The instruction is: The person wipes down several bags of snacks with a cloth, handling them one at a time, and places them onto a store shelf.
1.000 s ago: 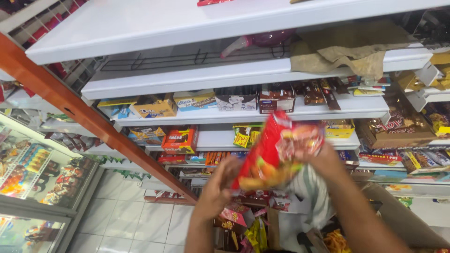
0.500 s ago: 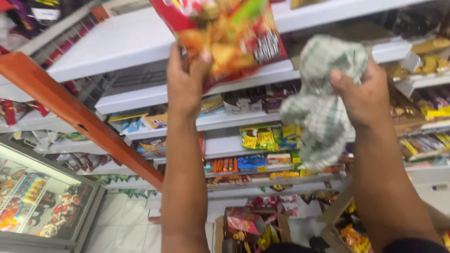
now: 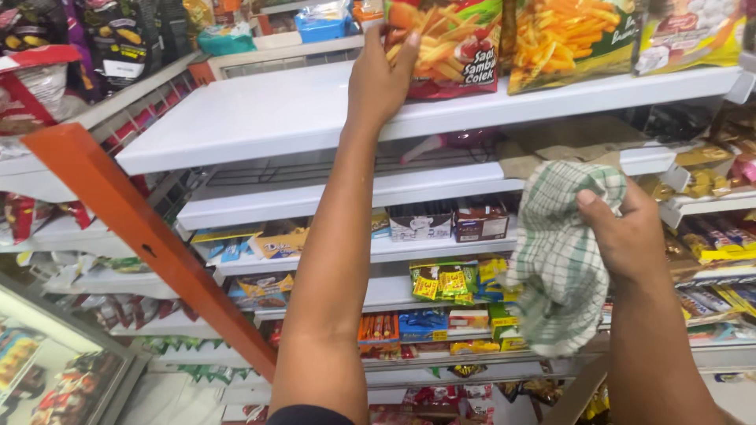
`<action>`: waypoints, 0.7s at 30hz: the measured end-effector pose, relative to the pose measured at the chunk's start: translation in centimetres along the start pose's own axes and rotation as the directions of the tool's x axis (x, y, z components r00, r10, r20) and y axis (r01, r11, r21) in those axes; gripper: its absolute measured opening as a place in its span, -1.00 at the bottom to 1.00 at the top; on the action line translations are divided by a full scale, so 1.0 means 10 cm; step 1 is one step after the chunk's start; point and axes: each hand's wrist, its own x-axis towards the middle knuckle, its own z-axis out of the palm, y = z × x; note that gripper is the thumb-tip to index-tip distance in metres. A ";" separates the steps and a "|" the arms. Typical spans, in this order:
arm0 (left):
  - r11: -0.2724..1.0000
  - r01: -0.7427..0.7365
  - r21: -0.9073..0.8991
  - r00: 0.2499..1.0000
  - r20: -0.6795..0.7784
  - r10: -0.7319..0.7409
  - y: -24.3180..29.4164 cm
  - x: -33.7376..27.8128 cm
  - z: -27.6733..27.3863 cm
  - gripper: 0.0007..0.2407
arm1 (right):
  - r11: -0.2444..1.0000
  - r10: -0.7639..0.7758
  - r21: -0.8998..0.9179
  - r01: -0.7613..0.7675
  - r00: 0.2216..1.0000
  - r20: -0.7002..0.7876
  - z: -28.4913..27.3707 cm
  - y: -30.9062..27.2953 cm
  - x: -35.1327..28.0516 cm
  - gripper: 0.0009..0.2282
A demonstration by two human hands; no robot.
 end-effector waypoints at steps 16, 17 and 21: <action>0.898 0.186 0.399 0.961 0.116 -0.250 0.30 -0.11 -0.04 -0.45 | 0.421 -0.404 -0.814 0.399 0.886 0.225 1.15 -0.39 1.38 -0.39; 0.893 0.195 0.406 0.956 0.125 -0.265 0.30 -0.09 -0.04 -0.43 | 0.414 -0.372 -0.831 0.372 0.902 0.218 1.19 -0.36 1.44 -0.38; 0.871 0.245 0.425 0.933 0.139 -0.331 0.30 -0.03 -0.04 -0.39 | 0.456 -0.318 -0.828 0.326 0.929 0.190 1.26 -0.26 1.53 -0.37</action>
